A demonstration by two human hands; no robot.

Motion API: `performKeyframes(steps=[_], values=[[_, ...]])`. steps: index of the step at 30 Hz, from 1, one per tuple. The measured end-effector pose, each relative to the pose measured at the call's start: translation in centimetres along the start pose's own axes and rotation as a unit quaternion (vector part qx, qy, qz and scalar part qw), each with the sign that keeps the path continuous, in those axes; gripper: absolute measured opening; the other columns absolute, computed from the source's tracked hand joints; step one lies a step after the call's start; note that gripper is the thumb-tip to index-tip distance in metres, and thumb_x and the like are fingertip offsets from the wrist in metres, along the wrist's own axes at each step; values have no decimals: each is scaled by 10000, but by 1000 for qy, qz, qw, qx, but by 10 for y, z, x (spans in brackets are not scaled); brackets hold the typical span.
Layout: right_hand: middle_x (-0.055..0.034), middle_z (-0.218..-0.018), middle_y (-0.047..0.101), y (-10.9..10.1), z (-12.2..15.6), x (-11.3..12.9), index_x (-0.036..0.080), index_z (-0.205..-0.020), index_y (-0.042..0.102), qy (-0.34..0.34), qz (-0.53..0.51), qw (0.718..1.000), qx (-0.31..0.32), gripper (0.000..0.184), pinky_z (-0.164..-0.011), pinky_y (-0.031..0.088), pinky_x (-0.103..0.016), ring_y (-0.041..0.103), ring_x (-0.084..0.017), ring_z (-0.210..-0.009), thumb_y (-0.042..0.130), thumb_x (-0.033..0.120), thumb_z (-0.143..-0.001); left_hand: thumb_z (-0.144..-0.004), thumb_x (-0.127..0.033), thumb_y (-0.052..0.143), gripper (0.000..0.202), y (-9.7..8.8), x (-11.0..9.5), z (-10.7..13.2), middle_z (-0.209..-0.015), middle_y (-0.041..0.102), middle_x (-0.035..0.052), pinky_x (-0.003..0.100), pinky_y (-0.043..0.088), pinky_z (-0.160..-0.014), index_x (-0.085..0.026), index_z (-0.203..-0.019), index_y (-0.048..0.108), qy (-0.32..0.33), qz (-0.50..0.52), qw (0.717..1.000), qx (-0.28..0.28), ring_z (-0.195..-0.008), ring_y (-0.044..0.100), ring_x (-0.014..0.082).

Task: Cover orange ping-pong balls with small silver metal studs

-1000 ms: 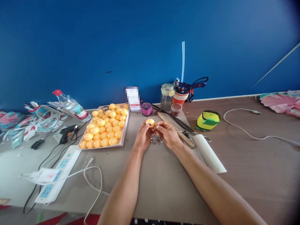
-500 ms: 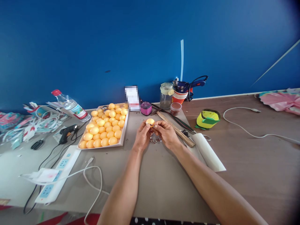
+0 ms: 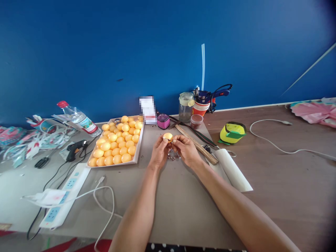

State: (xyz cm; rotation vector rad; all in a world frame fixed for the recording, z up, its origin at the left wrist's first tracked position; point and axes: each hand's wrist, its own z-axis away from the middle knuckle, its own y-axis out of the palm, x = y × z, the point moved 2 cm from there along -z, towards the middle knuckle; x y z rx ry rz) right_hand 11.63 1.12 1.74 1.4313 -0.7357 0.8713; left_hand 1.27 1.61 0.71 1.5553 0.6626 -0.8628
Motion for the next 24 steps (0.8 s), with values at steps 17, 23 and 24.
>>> performKeyframes(steps=[17, 23, 24], values=[[62, -539, 498, 0, 0, -3, 185, -686, 566, -4, -11, 1000, -5, 181, -484, 338, -210, 421, -70, -473, 691, 308, -640, -733, -337, 659, 294, 0, 1, 0, -786, 592, 6, 243, 414, -568, -178, -963, 571, -8, 1, 1000, -15, -601, 544, 100], [61, -534, 508, -1, 0, 0, 179, -686, 560, -1, 27, 999, -19, 175, -480, 321, -216, 408, -67, -461, 675, 303, -642, -719, -349, 669, 313, 0, 1, 0, -779, 595, 4, 248, 414, -574, -180, -962, 567, -13, -9, 1000, -21, -606, 551, 107], [63, -531, 505, -1, 0, 0, 178, -687, 558, -2, 33, 999, -21, 169, -478, 316, -216, 404, -66, -458, 670, 297, -646, -718, -349, 670, 315, 0, 1, 0, -779, 595, 5, 248, 415, -574, -181, -964, 565, -11, -11, 1000, -20, -605, 552, 107]])
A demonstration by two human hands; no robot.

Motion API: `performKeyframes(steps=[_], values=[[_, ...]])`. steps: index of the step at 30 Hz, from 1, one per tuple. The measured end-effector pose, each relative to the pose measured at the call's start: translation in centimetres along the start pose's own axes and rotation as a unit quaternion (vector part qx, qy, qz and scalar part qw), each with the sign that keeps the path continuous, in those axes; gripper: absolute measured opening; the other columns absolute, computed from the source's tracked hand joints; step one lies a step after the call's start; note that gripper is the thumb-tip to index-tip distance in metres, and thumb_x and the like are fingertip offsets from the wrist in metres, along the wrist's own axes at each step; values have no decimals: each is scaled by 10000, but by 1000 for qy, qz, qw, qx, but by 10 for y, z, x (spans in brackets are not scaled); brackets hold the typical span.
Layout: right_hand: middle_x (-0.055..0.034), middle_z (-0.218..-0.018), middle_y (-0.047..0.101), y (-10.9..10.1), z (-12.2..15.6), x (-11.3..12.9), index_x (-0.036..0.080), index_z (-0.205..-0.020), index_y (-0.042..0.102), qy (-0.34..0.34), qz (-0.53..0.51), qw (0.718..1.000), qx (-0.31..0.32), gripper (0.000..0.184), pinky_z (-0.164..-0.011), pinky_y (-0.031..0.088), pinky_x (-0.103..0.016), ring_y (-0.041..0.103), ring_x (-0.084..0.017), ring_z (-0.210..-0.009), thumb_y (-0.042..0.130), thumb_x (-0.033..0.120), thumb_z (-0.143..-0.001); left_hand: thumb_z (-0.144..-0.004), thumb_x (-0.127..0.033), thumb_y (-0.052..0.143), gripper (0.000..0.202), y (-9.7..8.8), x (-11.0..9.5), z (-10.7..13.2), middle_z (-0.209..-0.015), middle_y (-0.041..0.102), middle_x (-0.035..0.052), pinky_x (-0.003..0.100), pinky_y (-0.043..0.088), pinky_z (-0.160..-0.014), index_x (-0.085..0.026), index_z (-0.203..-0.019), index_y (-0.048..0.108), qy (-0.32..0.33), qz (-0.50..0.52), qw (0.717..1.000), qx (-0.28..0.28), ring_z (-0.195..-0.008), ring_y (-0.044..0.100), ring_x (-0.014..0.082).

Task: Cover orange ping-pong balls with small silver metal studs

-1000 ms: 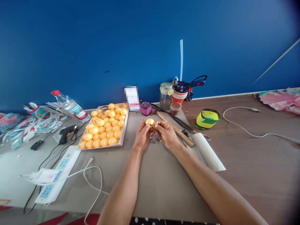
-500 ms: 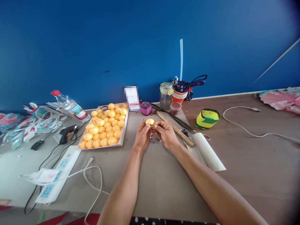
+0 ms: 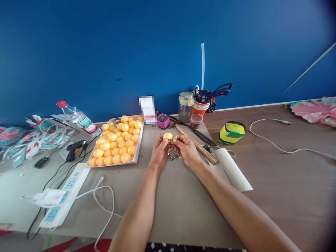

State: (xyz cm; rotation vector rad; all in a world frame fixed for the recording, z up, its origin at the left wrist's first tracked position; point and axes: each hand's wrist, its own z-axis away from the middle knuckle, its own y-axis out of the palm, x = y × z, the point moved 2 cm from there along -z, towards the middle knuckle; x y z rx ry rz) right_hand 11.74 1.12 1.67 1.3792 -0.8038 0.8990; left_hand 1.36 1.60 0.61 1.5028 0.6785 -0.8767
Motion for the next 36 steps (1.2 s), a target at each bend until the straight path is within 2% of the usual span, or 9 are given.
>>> performKeyframes(steps=[13, 18, 24, 27, 32, 34, 35, 36], values=[[73, -523, 498, -3, -3, -3, 188, -685, 525, -12, 32, 999, -29, 150, -470, 325, -222, 421, -72, -450, 641, 264, -628, -686, -329, 694, 338, 1, 1, 2, -778, 596, 2, 248, 428, -612, -184, -959, 555, 13, -26, 999, -26, -613, 552, 101], [81, -515, 498, -5, -5, -3, 202, -692, 484, -29, 41, 998, -23, 178, -463, 338, -223, 447, -80, -441, 641, 267, -639, -695, -345, 681, 325, 3, 0, 2, -766, 594, -6, 255, 427, -587, -188, -943, 542, 13, -31, 999, -24, -569, 549, 99], [80, -451, 488, -7, -4, -5, 207, -694, 484, -27, 103, 993, -46, 165, -419, 285, -217, 419, -88, -409, 626, 287, -674, -687, -335, 694, 325, 4, 2, 3, -751, 589, -15, 263, 434, -585, -188, -933, 541, 26, -38, 999, -20, -540, 544, 91], [81, -444, 484, -5, -4, -5, 208, -696, 483, -25, 101, 993, -55, 177, -410, 273, -213, 408, -86, -399, 635, 294, -668, -706, -311, 682, 300, 6, 3, 4, -737, 585, -15, 258, 434, -583, -182, -944, 550, 29, -24, 999, -15, -542, 540, 90], [70, -487, 481, -10, -9, 1, 205, -687, 488, -33, 57, 998, -20, 217, -448, 319, -225, 405, -83, -419, 645, 353, -666, -760, -294, 635, 214, 5, 2, 3, -782, 618, 14, 250, 453, -662, -159, -916, 580, 23, 34, 999, -24, -644, 563, 94], [54, -520, 492, -20, -12, 5, 203, -724, 525, -62, 130, 989, -41, 186, -482, 346, -243, 422, -100, -452, 600, 373, -712, -767, -308, 623, 211, 2, 2, 1, -830, 640, 28, 264, 461, -703, -156, -910, 590, 16, 51, 998, -33, -664, 572, 97], [30, -574, 533, -26, -14, 7, 199, -750, 557, -88, 211, 972, -63, 162, -526, 373, -259, 466, -120, -509, 572, 360, -736, -762, -319, 626, 223, 0, 2, 0, -857, 650, 33, 272, 465, -716, -159, -914, 593, 10, 56, 998, -36, -667, 577, 98], [-2, -670, 589, -31, -15, 9, 195, -772, 585, -119, 309, 940, -79, 141, -600, 402, -280, 521, -147, -608, 553, 331, -748, -754, -329, 632, 238, -2, 1, -1, -886, 658, 40, 280, 468, -726, -162, -920, 596, 5, 59, 997, -39, -669, 583, 101]])
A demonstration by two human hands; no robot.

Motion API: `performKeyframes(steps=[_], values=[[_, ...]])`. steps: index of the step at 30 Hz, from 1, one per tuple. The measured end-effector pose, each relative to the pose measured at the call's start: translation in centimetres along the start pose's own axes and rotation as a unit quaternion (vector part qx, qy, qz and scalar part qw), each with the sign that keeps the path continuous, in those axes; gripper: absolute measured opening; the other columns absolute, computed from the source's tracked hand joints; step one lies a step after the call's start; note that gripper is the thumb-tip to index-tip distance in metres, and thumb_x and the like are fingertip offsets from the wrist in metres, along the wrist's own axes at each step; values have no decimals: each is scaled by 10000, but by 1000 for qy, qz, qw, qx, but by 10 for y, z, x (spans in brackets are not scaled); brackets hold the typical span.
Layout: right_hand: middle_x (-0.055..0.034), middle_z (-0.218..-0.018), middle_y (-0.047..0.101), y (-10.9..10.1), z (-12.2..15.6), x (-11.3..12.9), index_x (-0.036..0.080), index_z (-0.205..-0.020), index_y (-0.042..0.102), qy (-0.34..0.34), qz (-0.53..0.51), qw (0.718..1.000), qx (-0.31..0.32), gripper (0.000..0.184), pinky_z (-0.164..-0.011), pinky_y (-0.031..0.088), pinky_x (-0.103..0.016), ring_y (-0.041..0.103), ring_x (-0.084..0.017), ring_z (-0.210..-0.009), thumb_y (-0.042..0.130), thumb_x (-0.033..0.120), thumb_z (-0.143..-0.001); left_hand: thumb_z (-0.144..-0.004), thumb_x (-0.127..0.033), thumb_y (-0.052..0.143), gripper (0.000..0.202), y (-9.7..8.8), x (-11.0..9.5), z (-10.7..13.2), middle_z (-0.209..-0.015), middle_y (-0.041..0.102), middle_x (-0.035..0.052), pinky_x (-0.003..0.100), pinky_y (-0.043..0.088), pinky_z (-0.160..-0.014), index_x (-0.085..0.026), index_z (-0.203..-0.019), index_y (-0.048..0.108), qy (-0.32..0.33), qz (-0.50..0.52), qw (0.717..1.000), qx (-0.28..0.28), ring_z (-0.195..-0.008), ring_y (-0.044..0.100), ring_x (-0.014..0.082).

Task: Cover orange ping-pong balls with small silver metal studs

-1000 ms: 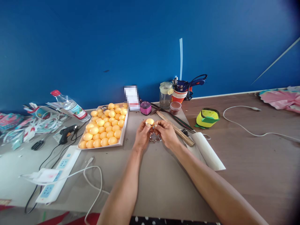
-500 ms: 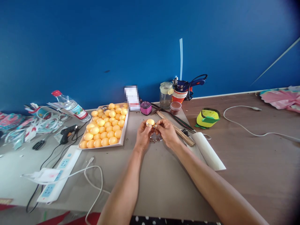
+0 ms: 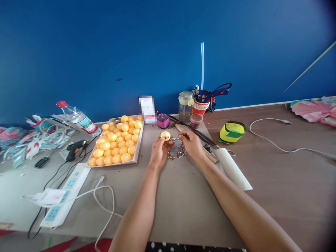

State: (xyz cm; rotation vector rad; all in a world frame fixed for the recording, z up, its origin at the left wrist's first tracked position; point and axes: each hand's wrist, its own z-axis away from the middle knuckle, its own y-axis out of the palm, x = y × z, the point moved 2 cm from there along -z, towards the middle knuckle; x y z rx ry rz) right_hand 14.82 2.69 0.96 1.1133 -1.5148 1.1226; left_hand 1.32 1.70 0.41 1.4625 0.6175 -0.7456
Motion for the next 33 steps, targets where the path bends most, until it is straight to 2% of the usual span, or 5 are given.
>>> performKeyframes(steps=[2, 5, 9, 24, 33], values=[[-60, -890, 635, -4, 0, -3, 187, -888, 622, -51, 204, 978, 7, 181, -741, 402, -312, 569, -188, -804, 493, 264, -787, -737, -347, 643, 260, -2, -1, -2, -938, 667, 55, 291, 473, -738, -165, -917, 599, -6, 1, 1000, -5, -673, 594, 107], [-118, -1018, 614, -1, 5, -5, 167, -1017, 612, -71, 438, 894, 67, 253, -804, 352, -341, 574, -227, -910, 463, 220, -820, -740, -353, 634, 248, -4, -1, -3, -987, 668, 78, 295, 478, -748, -155, -886, 605, -3, -4, 1000, -5, -667, 603, 106], [-128, -995, 616, 5, 9, -5, 161, -987, 618, -74, 543, 830, 106, 248, -765, 321, -341, 593, -227, -860, 420, 216, -850, -745, -321, 631, 218, -3, -1, -2, -998, 667, 90, 294, 483, -741, -146, -872, 606, -1, -5, 1000, 14, -654, 609, 104], [-96, -969, 650, 2, 11, 5, 179, -869, 641, -75, 521, 833, 170, 278, -773, 285, -340, 600, -223, -860, 458, 388, -855, -748, -260, 641, 484, 0, -4, -1, -946, 677, 65, 322, 462, -845, -212, -1209, 503, -23, 59, 998, 30, -739, 639, 125], [-79, -904, 650, 6, 12, -4, 176, -809, 625, -77, 484, 857, 161, 153, -780, 275, -328, 583, -196, -841, 472, 178, -810, -750, -236, 655, 493, -2, -4, 1, -984, 668, 73, 329, 465, -855, -220, -1219, 504, -36, 62, 997, 37, -725, 626, 111]])
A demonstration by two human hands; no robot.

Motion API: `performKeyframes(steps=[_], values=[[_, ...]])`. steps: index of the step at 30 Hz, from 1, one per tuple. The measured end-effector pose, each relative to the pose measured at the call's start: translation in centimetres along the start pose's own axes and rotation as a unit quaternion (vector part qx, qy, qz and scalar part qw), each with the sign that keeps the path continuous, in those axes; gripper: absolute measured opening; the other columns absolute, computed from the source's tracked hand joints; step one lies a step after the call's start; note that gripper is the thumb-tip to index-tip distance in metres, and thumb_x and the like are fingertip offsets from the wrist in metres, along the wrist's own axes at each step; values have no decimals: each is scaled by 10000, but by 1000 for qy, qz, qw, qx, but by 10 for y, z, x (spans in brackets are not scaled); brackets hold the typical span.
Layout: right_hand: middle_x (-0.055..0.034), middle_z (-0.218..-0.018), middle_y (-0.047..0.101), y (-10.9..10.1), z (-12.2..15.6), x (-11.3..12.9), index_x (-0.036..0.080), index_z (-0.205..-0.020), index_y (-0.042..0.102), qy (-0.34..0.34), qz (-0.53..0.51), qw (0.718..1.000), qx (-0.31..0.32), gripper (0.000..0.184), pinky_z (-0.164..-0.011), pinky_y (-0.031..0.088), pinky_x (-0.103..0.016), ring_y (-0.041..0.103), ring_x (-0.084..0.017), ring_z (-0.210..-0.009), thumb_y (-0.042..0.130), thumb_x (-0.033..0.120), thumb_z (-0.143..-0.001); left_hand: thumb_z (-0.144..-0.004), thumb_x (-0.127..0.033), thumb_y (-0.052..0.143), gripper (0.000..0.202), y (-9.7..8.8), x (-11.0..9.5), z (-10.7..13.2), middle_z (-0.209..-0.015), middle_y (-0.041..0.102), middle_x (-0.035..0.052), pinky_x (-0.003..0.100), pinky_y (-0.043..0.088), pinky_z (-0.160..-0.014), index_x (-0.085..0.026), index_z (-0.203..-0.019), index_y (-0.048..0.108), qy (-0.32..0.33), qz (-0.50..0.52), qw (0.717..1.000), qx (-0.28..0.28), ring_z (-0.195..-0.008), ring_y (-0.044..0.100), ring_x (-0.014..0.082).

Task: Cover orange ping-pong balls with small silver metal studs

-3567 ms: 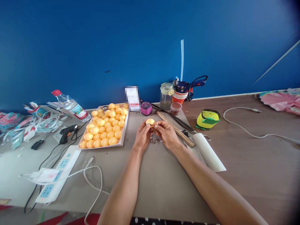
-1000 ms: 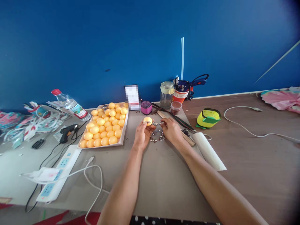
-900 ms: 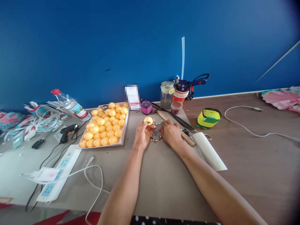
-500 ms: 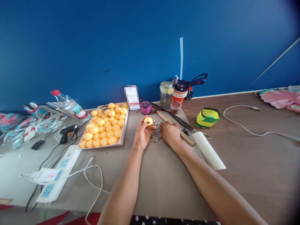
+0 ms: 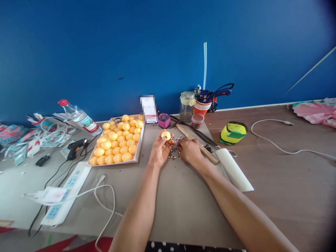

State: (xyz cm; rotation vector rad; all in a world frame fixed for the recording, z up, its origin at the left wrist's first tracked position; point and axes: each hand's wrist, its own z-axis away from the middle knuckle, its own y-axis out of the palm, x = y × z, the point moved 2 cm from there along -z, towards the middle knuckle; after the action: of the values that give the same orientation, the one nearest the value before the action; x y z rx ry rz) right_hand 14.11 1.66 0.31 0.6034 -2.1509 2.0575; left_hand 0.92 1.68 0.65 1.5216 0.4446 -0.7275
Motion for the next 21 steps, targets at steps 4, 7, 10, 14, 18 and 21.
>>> performKeyframes(steps=[4, 7, 10, 14, 18, 21], values=[[-79, -907, 639, 0, 0, 0, 174, -802, 628, -5, -60, 996, -73, 163, -781, 300, -318, 572, -191, -848, 466, 183, -812, -760, -240, 645, 468, -1, 0, -1, -973, 668, 71, 312, 473, -820, -225, -1208, 510, -4, 2, 1000, 2, -719, 622, 110], [-56, -857, 631, -1, -3, -3, 170, -784, 610, 13, -207, 970, -128, 100, -734, 346, -294, 559, -170, -773, 517, 204, -771, -759, -241, 645, 458, -2, 0, -1, -963, 669, 70, 302, 471, -812, -220, -1199, 516, -7, 6, 1000, 3, -717, 620, 108], [8, -668, 569, 0, -9, -4, 175, -716, 558, 47, -433, 892, -120, 76, -583, 360, -251, 496, -121, -589, 582, 247, -711, -750, -246, 654, 462, -2, 0, -1, -953, 670, 65, 290, 470, -798, -215, -1192, 522, -10, 4, 1000, -2, -699, 615, 102], [72, -580, 463, -3, -12, -2, 188, -714, 522, 77, -677, 724, -106, 209, -455, 285, -210, 381, -61, -460, 682, 296, -632, -746, -257, 659, 458, -2, 0, -1, -941, 671, 62, 301, 465, -792, -216, -1183, 528, -9, -5, 1000, -4, -686, 611, 105], [57, -615, 519, -9, -10, 3, 180, -712, 567, 71, -777, 624, -41, 253, -463, 318, -202, 438, -53, -479, 744, 301, -580, -735, -266, 668, 463, -1, 0, 0, -938, 670, 53, 305, 459, -787, -227, -1177, 535, -15, -15, 1000, 0, -689, 608, 111], [44, -619, 553, -12, -8, 7, 176, -687, 588, 57, -792, 608, -6, 226, -474, 336, -204, 452, -54, -488, 753, 297, -591, -732, -257, 671, 470, 0, 0, 0, -930, 668, 38, 296, 460, -765, -240, -1182, 537, -17, -21, 1000, 1, -690, 604, 112]])
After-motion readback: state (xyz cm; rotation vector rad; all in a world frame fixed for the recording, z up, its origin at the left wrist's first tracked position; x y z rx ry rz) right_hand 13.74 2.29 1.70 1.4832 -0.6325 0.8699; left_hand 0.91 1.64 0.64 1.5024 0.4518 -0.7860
